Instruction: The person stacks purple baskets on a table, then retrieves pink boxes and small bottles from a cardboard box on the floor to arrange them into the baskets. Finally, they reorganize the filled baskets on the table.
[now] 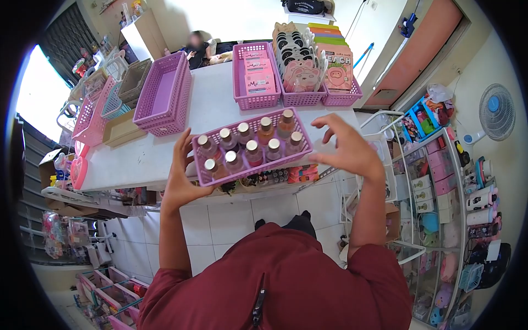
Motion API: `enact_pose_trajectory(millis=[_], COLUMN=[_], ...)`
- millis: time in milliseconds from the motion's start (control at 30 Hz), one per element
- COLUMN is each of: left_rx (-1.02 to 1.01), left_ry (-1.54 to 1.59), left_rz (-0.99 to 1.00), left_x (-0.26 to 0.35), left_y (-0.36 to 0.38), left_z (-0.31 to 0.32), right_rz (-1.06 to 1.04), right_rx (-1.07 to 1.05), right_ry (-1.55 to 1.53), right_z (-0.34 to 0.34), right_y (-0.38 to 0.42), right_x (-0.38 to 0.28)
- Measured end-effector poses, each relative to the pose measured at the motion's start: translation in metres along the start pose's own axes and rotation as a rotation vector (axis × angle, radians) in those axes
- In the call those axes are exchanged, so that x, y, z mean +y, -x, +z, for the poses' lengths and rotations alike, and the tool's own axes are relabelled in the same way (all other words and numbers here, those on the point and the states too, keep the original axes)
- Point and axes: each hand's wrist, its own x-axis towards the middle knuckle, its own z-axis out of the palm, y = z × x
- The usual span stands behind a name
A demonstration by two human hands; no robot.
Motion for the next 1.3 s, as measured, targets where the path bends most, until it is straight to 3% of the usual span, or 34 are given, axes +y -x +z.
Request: enact_pose_trajectory(millis=[100,200,467,533,600,733,800,933,1200,1300], left_rx=[0.053,0.127,0.379,0.402,0.454,0.577,0.610,0.702,0.797,0.732], left_ry=[0.015,0.039,-0.255,-0.506,-0.501,-0.464,-0.470,-0.547,-0.648,-0.480], left_rz=[-0.035,-0.062,-0.135,-0.079,-0.104,-0.183,-0.195,-0.200,-0.296,-0.265], left_x=[0.000,0.001,0.016,0.018,0.017,0.021,0.024,0.031,0.021,0.021], left_y=[0.018,0.039,0.078,0.081,0.081,0.076,0.070,0.051,-0.001,-0.011], left_z=[-0.008,-0.016,-0.022,-0.017,-0.003,0.022,0.035,0.065,0.097,0.095], right_rz=[0.115,0.012,-0.291,-0.327,-0.226,-0.242,-0.207,-0.293,-0.275,-0.321], right_rx=[-0.093,-0.010,0.104,0.133,0.138,0.248,0.266,0.181,0.059,0.075], right_ry=[-0.261,-0.313,-0.114,-0.065,0.132,0.180,0.361,0.408,0.338,0.351], right_z=[0.040,0.069,0.111,0.121,0.121,0.109,0.105,0.102,0.093,0.092], right_y=[-0.012,-0.029,-0.094,-0.106,-0.112,-0.121,-0.127,-0.127,-0.123,-0.122], right_x=[-0.007,-0.002,-0.037,-0.042,-0.051,-0.044,-0.030,-0.016,-0.015,-0.013])
